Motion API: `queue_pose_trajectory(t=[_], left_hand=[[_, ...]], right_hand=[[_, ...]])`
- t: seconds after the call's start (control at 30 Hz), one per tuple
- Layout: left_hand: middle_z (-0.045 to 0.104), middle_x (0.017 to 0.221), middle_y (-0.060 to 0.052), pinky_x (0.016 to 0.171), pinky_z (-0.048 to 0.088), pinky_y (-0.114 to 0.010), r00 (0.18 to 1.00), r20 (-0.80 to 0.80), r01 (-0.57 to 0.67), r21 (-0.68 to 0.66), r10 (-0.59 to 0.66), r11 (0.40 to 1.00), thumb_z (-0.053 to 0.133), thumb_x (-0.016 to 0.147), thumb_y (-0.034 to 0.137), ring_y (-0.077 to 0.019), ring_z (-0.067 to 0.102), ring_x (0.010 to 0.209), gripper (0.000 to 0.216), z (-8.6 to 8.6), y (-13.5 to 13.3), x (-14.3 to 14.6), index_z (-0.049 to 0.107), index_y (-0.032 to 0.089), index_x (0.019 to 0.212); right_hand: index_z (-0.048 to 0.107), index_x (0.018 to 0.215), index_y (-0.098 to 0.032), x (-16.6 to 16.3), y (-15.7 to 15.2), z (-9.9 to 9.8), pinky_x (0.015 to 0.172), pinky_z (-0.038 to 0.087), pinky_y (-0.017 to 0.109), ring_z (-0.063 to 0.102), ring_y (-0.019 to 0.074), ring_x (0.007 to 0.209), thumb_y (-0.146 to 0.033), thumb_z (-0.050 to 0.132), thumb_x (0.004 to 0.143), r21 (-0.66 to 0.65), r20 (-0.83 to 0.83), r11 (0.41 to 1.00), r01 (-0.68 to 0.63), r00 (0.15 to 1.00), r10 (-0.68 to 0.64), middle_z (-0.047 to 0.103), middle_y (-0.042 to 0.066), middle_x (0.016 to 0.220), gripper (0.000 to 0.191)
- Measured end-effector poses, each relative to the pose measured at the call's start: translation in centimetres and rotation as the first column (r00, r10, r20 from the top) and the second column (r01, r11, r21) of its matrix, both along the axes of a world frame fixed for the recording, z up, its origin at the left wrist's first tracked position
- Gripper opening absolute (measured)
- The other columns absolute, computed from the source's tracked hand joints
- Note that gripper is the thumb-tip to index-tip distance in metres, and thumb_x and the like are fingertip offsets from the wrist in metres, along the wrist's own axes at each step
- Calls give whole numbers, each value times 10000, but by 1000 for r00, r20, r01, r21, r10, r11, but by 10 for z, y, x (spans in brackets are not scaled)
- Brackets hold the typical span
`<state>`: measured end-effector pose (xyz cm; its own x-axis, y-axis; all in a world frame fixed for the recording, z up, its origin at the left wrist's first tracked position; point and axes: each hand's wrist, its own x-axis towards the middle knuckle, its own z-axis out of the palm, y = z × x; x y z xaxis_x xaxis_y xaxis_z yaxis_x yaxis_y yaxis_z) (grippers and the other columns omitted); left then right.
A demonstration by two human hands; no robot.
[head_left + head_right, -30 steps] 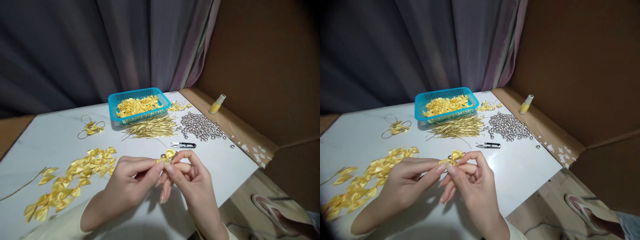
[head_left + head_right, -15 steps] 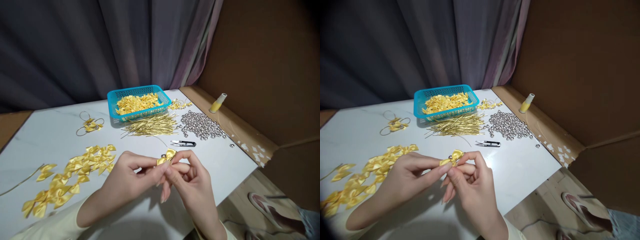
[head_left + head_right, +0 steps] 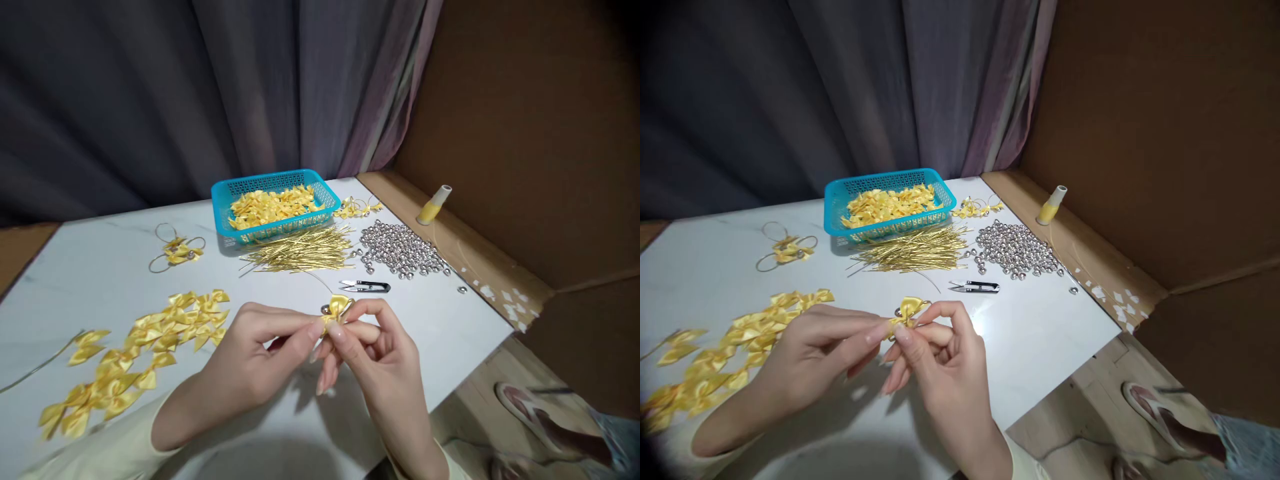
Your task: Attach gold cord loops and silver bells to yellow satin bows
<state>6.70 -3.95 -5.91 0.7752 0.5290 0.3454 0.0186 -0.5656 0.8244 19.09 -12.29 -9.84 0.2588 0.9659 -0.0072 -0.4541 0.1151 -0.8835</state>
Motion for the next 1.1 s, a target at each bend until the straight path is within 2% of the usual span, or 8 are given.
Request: queue_pose_trajectory(t=[0.1, 0.2, 0.37, 0.53, 0.77, 0.93, 1.1], left_hand=[[624, 574, 46, 531, 399, -157, 1000, 11, -13, 122, 12, 992, 461, 874, 33, -68, 505, 519, 327, -3, 1, -1, 628, 172, 629], [600, 613, 28, 589, 419, -181, 997, 17, -74, 170, 72, 983, 470, 869, 31, -86, 536, 585, 310, -8, 1, -4, 628, 170, 641], [531, 606, 34, 551, 392, -189, 992, 18, -126, 179, 124, 976, 477, 880, 54, -78, 505, 555, 286, -15, 1, -7, 605, 164, 648], [499, 583, 49, 531, 376, -176, 990, 5, -136, 187, 137, 973, 469, 882, 43, -66, 484, 529, 315, -10, -1, -6, 603, 168, 626], [516, 589, 53, 564, 385, -161, 995, -10, -99, 213, 104, 972, 467, 883, 23, -64, 474, 549, 334, -9, 0, -5, 597, 171, 613], [478, 578, 46, 547, 375, -165, 989, -26, -134, 273, 147, 953, 493, 869, 31, -62, 459, 532, 303, -8, -1, -4, 584, 154, 607], [481, 574, 43, 545, 376, -166, 995, -5, -93, 318, 99, 944, 475, 856, 7, -66, 461, 536, 299, -6, -1, -2, 571, 150, 612]], right_hand=[[482, 846, -195, -1, 1, 0, 454, 481, 206, 603, 93, 417, -294, 649, 861, 9, -14, 999, 35, 999, -35, 677, -31, 584, 195], [530, 834, -182, -1, 0, 0, 457, 497, 206, 618, 95, 427, -286, 654, 858, 7, -15, 999, 46, 999, -46, 705, -15, 613, 163], [641, 849, -171, 3, -2, 0, 503, 531, 218, 653, 105, 486, -268, 640, 867, 3, 12, 1000, 16, 1000, -16, 736, 18, 696, 99], [703, 874, -186, 2, -3, 0, 547, 556, 218, 676, 112, 535, -261, 654, 854, -30, 33, 999, 15, 999, -14, 752, 25, 730, 92], [718, 872, -178, 3, -4, 1, 545, 549, 226, 677, 123, 524, -254, 654, 853, -29, 12, 999, -37, 999, 37, 750, 37, 712, 101], [717, 844, -174, 5, -4, 1, 549, 538, 221, 678, 121, 533, -241, 658, 850, -8, -70, 997, -81, 994, 80, 744, 40, 708, 89], [717, 853, -158, 4, -1, -1, 563, 541, 238, 682, 133, 555, -248, 654, 855, -23, -101, 997, -71, 993, 68, 741, 56, 718, 110]])
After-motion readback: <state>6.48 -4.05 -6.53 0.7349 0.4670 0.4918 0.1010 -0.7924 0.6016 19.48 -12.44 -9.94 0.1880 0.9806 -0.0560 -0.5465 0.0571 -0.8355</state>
